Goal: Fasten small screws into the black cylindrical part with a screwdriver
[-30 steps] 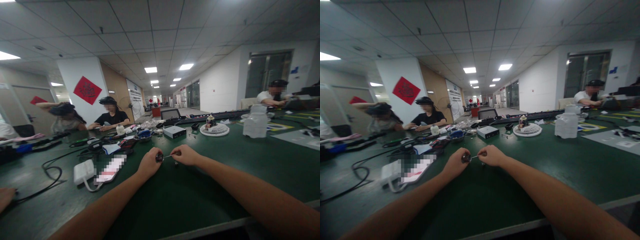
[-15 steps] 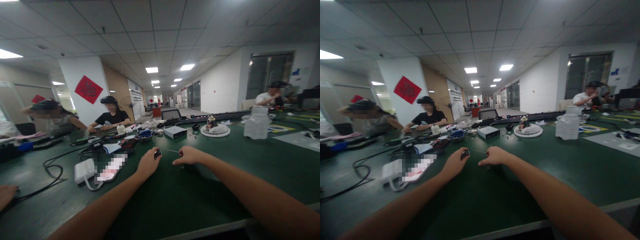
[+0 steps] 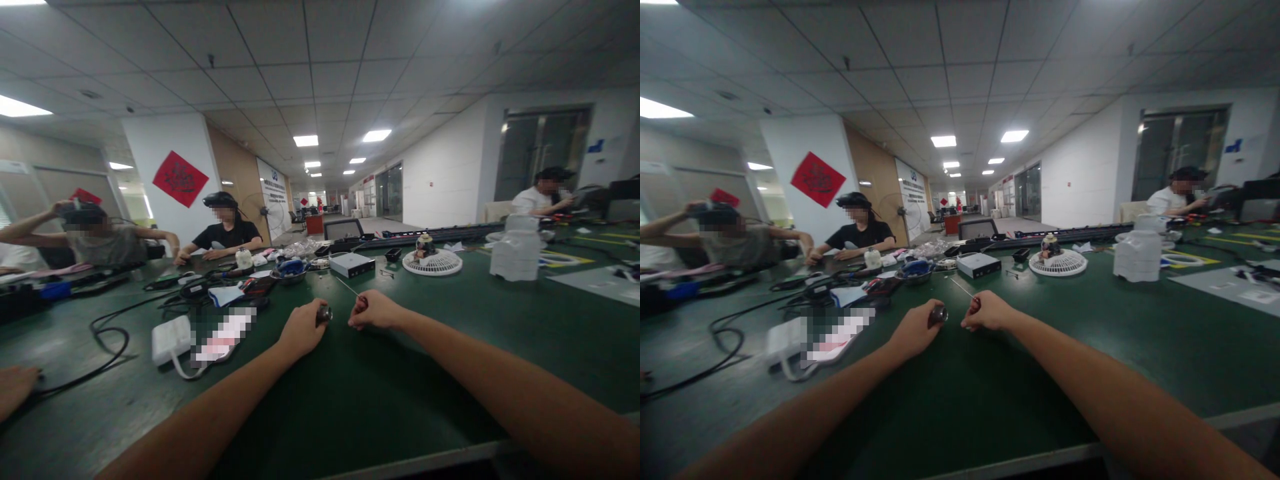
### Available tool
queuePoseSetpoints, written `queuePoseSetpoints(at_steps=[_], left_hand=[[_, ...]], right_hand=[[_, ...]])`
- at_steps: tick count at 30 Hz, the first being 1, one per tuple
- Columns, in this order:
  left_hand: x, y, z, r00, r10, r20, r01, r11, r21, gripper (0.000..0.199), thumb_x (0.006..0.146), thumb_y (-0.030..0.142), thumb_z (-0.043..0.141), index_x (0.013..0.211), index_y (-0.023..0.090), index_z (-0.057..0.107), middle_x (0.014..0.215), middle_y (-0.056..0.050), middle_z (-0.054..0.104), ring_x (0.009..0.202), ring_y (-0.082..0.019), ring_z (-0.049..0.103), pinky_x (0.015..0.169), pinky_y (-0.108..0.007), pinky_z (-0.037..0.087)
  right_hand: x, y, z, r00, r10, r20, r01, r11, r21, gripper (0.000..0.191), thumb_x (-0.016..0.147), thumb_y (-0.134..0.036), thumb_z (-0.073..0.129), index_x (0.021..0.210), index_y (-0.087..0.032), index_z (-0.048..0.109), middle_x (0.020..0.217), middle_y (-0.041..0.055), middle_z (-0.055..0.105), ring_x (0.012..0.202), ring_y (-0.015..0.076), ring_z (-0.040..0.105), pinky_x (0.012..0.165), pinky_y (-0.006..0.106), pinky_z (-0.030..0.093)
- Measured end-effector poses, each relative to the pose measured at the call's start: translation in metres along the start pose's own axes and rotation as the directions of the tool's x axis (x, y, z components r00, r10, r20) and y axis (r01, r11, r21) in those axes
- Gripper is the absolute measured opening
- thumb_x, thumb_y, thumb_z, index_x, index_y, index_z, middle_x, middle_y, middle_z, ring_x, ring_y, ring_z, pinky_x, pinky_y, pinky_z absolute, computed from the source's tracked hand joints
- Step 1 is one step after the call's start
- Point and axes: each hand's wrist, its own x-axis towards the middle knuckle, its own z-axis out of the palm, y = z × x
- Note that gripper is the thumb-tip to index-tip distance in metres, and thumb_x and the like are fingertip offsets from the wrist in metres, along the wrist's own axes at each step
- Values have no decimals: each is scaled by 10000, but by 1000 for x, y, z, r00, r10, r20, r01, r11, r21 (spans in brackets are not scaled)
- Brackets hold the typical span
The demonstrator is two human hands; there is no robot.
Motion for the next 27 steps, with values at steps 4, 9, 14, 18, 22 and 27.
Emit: queuePoseSetpoints(at_steps=[4, 9, 14, 18, 22, 27], left_hand=[[-2, 5, -4, 994, 110, -7, -110, 994, 10, 318, 813, 190, 661, 1124, 223, 606, 1058, -45, 713, 1004, -251, 642, 914, -376, 434], [-4, 11, -8, 971, 241, -3, -240, 970, 44, 229, 813, 246, 688, 1022, 202, 604, 971, -42, 686, 931, -241, 611, 866, -370, 426], [-6, 14, -9, 948, 319, -4, -318, 945, 80, 223, 862, 330, 664, 1032, 202, 599, 969, -51, 667, 938, -244, 590, 857, -369, 421], [-6, 12, -9, 952, 306, -7, -305, 949, 85, 243, 868, 366, 664, 1040, 204, 602, 966, -56, 662, 937, -249, 585, 856, -369, 424], [-6, 12, -11, 940, 340, 3, -339, 938, 63, 228, 872, 346, 660, 1041, 204, 603, 987, -59, 669, 948, -247, 587, 869, -374, 424], [-7, 14, -14, 919, 392, 36, -394, 918, 52, 193, 862, 275, 648, 1040, 214, 604, 990, -52, 677, 968, -246, 585, 890, -379, 422]], right_hand=[[-1, -5, 11, 985, -143, -95, 133, 985, -110, 266, 581, -185, 834, 722, -153, 611, 729, -15, 687, 702, 155, 650, 697, 299, 521], [-5, -9, 19, 953, -270, -139, 237, 947, -215, 222, 599, -237, 838, 709, -145, 668, 657, -33, 657, 636, 137, 591, 628, 268, 449], [-10, -15, 21, 937, -320, -141, 271, 920, -284, 192, 638, -248, 806, 657, -158, 638, 675, -17, 674, 648, 147, 605, 611, 263, 424], [-13, -20, 22, 933, -333, -138, 267, 895, -357, 130, 666, -207, 766, 678, -164, 644, 654, -33, 634, 657, 148, 601, 616, 260, 417], [-16, -22, 22, 909, -391, -140, 291, 840, -459, 227, 676, -151, 728, 606, -185, 514, 653, -44, 607, 656, 131, 578, 606, 245, 389], [-18, -23, 21, 902, -418, -107, 287, 765, -576, 316, 666, -194, 766, 626, -196, 452, 651, -52, 560, 617, 110, 498, 563, 244, 316]])
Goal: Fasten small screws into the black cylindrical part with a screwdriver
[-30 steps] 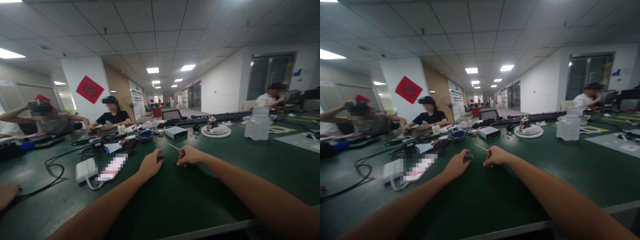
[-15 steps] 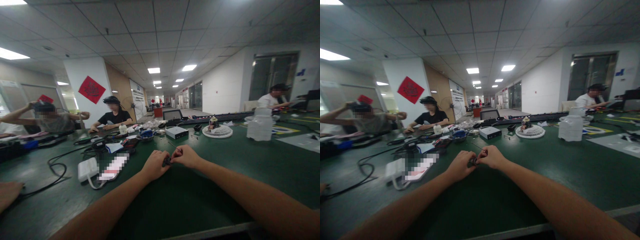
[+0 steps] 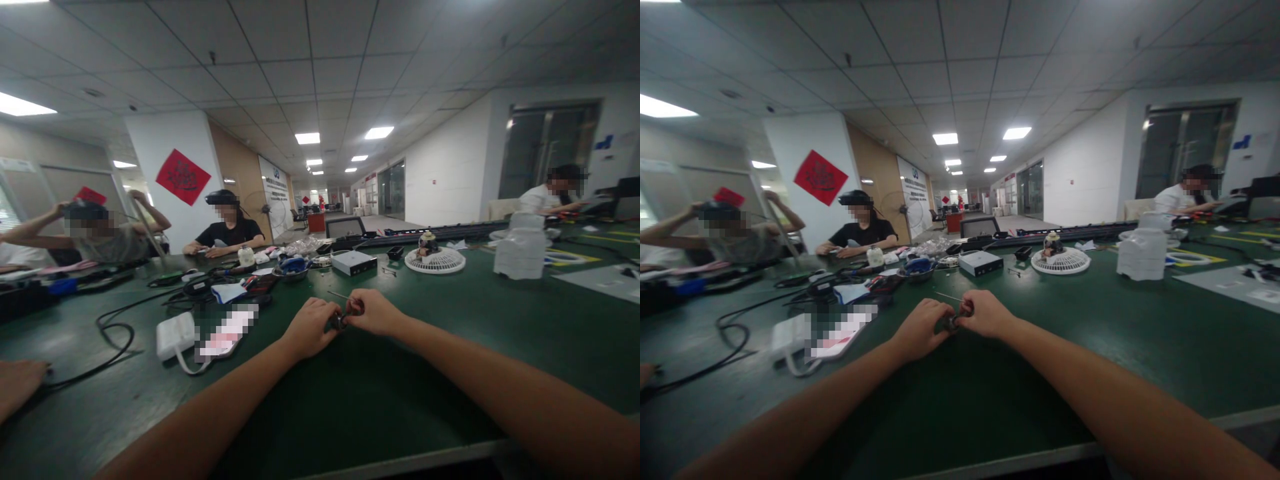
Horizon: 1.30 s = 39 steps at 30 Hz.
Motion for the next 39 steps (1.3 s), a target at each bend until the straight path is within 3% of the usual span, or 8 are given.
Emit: queuePoseSetpoints(at_steps=[6, 14, 17, 20, 24, 33, 36, 39], left_hand=[[-1, 0, 0, 999, 17, 42, -15, 999, -39, 209, 884, 290, 637, 1075, 211, 611, 1070, -75, 683, 1019, -250, 598, 957, -395, 415], [0, 0, 0, 995, 45, 85, -43, 999, -23, 262, 924, 338, 601, 1146, 199, 591, 1082, -92, 681, 1030, -254, 614, 980, -406, 402], [1, 1, 1, 991, 66, 120, -63, 998, -25, 227, 934, 316, 581, 1127, 197, 594, 1063, -87, 683, 1021, -246, 620, 982, -396, 401], [2, 2, 0, 983, 100, 152, -96, 995, -37, 265, 932, 297, 582, 1178, 199, 588, 1124, -95, 686, 1072, -250, 620, 1006, -400, 391], [2, 3, -3, 980, 126, 157, -115, 990, -77, 343, 915, 269, 604, 1253, 221, 574, 1229, -89, 679, 1144, -251, 611, 1038, -403, 374], [-1, 2, -4, 994, 69, 88, -62, 995, -83, 309, 866, 251, 642, 1172, 215, 615, 1129, -78, 710, 1079, -244, 637, 1018, -397, 396], [1, 5, -2, 998, 1, 68, 3, 998, -66, 275, 837, 266, 658, 1106, 219, 630, 1102, -75, 710, 1056, -254, 638, 988, -394, 416], [2, 4, 0, 988, -147, 42, 148, 988, -40, 227, 798, 264, 659, 1014, 213, 610, 1003, -63, 711, 961, -254, 654, 878, -369, 457]], right_hand=[[0, 0, -1, 998, -25, 55, 31, 994, -109, 294, 758, -308, 731, 641, -195, 486, 618, -46, 496, 586, 109, 439, 547, 263, 262], [1, 6, -4, 993, -54, 109, 60, 996, -59, 290, 778, -289, 692, 638, -197, 454, 609, -62, 439, 579, 101, 410, 547, 255, 273], [0, 11, -5, 980, -50, 194, 47, 999, 20, 295, 763, -297, 691, 653, -202, 434, 623, -72, 416, 584, 96, 399, 546, 241, 292], [-2, 14, -5, 956, -53, 290, 46, 998, 32, 251, 743, -288, 686, 672, -199, 462, 640, -71, 451, 582, 93, 414, 542, 236, 301], [-3, 13, -4, 958, -47, 281, 54, 998, -17, 263, 733, -301, 694, 646, -196, 469, 621, -63, 468, 573, 96, 426, 527, 240, 284], [-2, 5, -1, 974, 38, 225, -19, 996, -83, 317, 782, -395, 682, 623, -195, 494, 585, -49, 479, 546, 104, 431, 516, 253, 266], [-1, 4, -4, 975, 40, 218, -5, 987, -160, 307, 813, -429, 668, 664, -192, 543, 623, -24, 541, 571, 117, 464, 536, 263, 277], [0, 8, -8, 968, 74, 240, -19, 975, -223, 277, 851, -442, 641, 753, -187, 597, 702, 11, 610, 612, 137, 510, 552, 266, 298]])
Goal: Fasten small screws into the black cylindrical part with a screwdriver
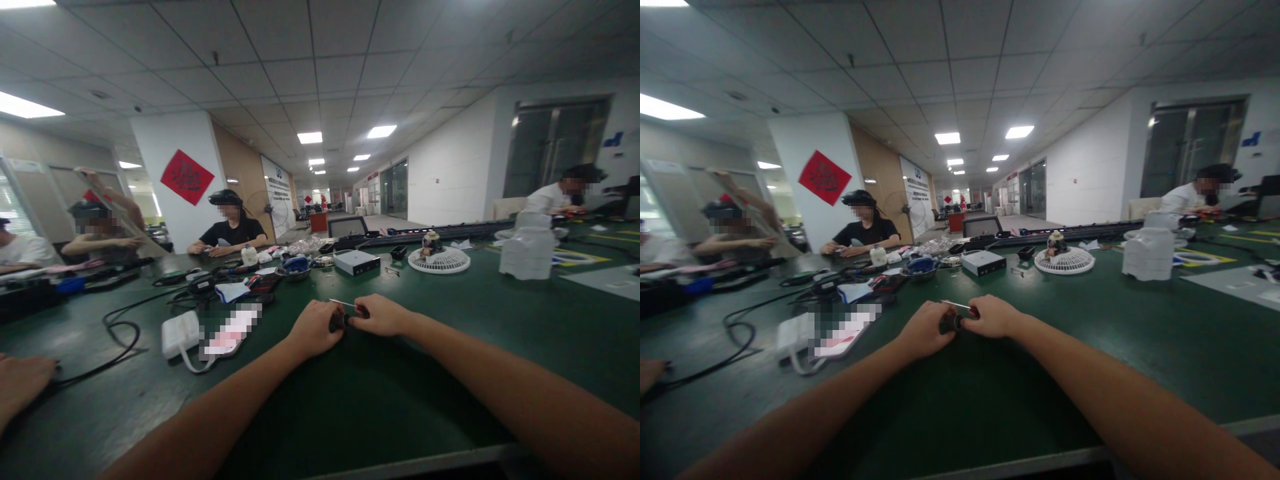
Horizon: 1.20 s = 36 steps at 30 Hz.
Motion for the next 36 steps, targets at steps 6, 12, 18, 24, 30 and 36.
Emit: queuePoseSetpoints(at_steps=[6, 12, 18, 24, 30, 36], left_hand=[[1, -17, 3, 943, -327, -62, 329, 944, 30, 260, 747, 217, 645, 971, 218, 513, 903, -50, 698, 851, -241, 674, 732, -326, 460], [-1, -19, 4, 926, -372, -57, 373, 928, 10, 278, 751, 204, 642, 995, 223, 510, 974, -64, 706, 913, -249, 684, 730, -320, 468], [-2, -11, 5, 944, -323, -66, 327, 941, 81, 282, 757, 219, 632, 1007, 236, 501, 959, -57, 697, 881, -261, 681, 713, -336, 467], [-2, -9, 4, 939, -338, -65, 343, 937, 73, 264, 756, 221, 628, 984, 230, 494, 941, -54, 696, 856, -246, 678, 693, -324, 449], [-3, -7, 3, 954, -288, -78, 293, 955, 50, 244, 760, 215, 620, 973, 230, 503, 937, -47, 697, 843, -231, 671, 667, -311, 430], [-3, -9, 4, 950, -297, -92, 304, 950, 72, 215, 775, 228, 621, 961, 234, 514, 933, -37, 698, 846, -221, 669, 662, -304, 417]], right_hand=[[3, 13, 0, 996, 73, 54, -71, 997, -38, 457, 974, -548, 453, 790, -180, 652, 744, 67, 660, 635, 172, 561, 566, 287, 319], [2, 10, 0, 999, -18, 34, 19, 1000, -19, 333, 977, -444, 501, 859, -193, 687, 767, 50, 682, 664, 172, 588, 584, 279, 333], [2, 1, -3, 999, -16, -37, 14, 998, -61, 264, 936, -415, 557, 887, -200, 703, 776, 51, 698, 648, 170, 580, 576, 279, 316], [4, 6, -5, 991, -3, -131, -12, 994, -113, 304, 931, -384, 546, 741, -184, 675, 680, 41, 659, 594, 152, 530, 560, 286, 277], [4, 7, -2, 992, 9, -124, -18, 998, -66, 288, 925, -432, 566, 848, -194, 708, 767, 55, 709, 659, 174, 595, 587, 281, 327], [6, 0, 0, 988, 85, -126, -99, 990, -102, 302, 932, -463, 563, 956, -210, 727, 849, 58, 742, 729, 188, 645, 603, 268, 360]])
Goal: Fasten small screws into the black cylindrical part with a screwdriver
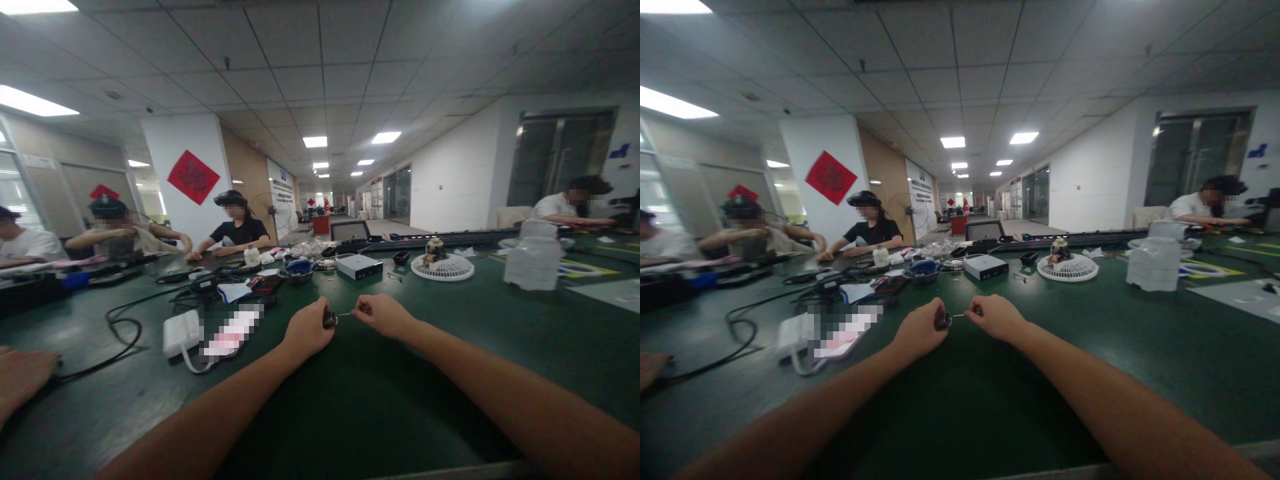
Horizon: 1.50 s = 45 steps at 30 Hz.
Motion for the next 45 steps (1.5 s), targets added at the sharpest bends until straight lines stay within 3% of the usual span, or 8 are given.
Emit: queuePoseSetpoints(at_steps=[4, 10, 18, 23, 30, 35, 39, 45], left_hand=[[0, 0, 1, 1000, -1, -10, 1, 1000, 6, 218, 766, 217, 626, 963, 234, 534, 937, -26, 703, 834, -208, 665, 664, -295, 410], [0, 1, 0, 999, 50, 18, -49, 999, -5, 104, 799, 221, 601, 902, 228, 588, 920, -30, 692, 837, -197, 650, 659, -281, 416], [0, -1, 5, 995, 62, 75, -63, 998, 6, 122, 859, 305, 582, 945, 249, 647, 926, -36, 717, 846, -211, 668, 690, -291, 434], [0, -1, 5, 993, 93, 65, -93, 996, -8, 132, 844, 280, 594, 959, 251, 651, 948, -33, 724, 869, -215, 673, 707, -292, 451], [0, -1, 6, 993, 95, 67, -95, 996, -6, 146, 842, 272, 584, 967, 252, 658, 944, -36, 726, 877, -214, 678, 726, -295, 461], [-1, 0, 5, 990, 122, 75, -122, 992, -8, 171, 821, 245, 589, 978, 249, 658, 975, -41, 729, 900, -216, 680, 727, -290, 463], [0, 0, 6, 991, 116, 67, -116, 993, -3, 153, 845, 291, 589, 976, 258, 660, 922, -36, 730, 857, -225, 686, 707, -301, 470], [0, 0, 6, 994, 90, 67, -89, 996, -14, 208, 844, 298, 615, 1034, 254, 686, 976, -43, 748, 905, -225, 699, 759, -298, 499]], right_hand=[[-3, -3, -3, 1000, -2, 7, 3, 996, -93, 310, 939, -473, 543, 929, -222, 726, 848, 51, 746, 723, 189, 646, 592, 269, 345], [-12, -11, -10, 981, -190, 49, 191, 982, -3, 234, 906, -426, 616, 890, -205, 693, 796, 28, 729, 685, 152, 626, 597, 247, 352], [-10, -14, -8, 994, -104, 19, 106, 990, -98, 240, 891, -447, 632, 867, -220, 704, 771, 29, 716, 669, 164, 601, 570, 264, 291], [-12, -10, -7, 974, -220, 58, 213, 971, 106, 234, 890, -403, 635, 814, -187, 679, 707, 6, 673, 625, 123, 567, 572, 234, 327], [-8, -7, -4, 992, -126, -18, 127, 992, 14, 260, 871, -447, 650, 838, -203, 733, 719, 18, 681, 623, 134, 552, 559, 255, 289], [-10, -10, -5, 983, -176, 56, 163, 969, 187, 276, 879, -442, 641, 821, -184, 722, 682, 3, 661, 609, 119, 554, 557, 234, 328], [-8, -10, -4, 998, -64, -9, 65, 993, 99, 304, 884, -472, 622, 853, -198, 750, 762, 31, 708, 647, 142, 580, 566, 251, 334], [-8, -8, -6, 991, -55, 122, 50, 998, 41, 347, 898, -483, 584, 895, -216, 807, 752, 40, 731, 636, 155, 593, 571, 264, 348]])
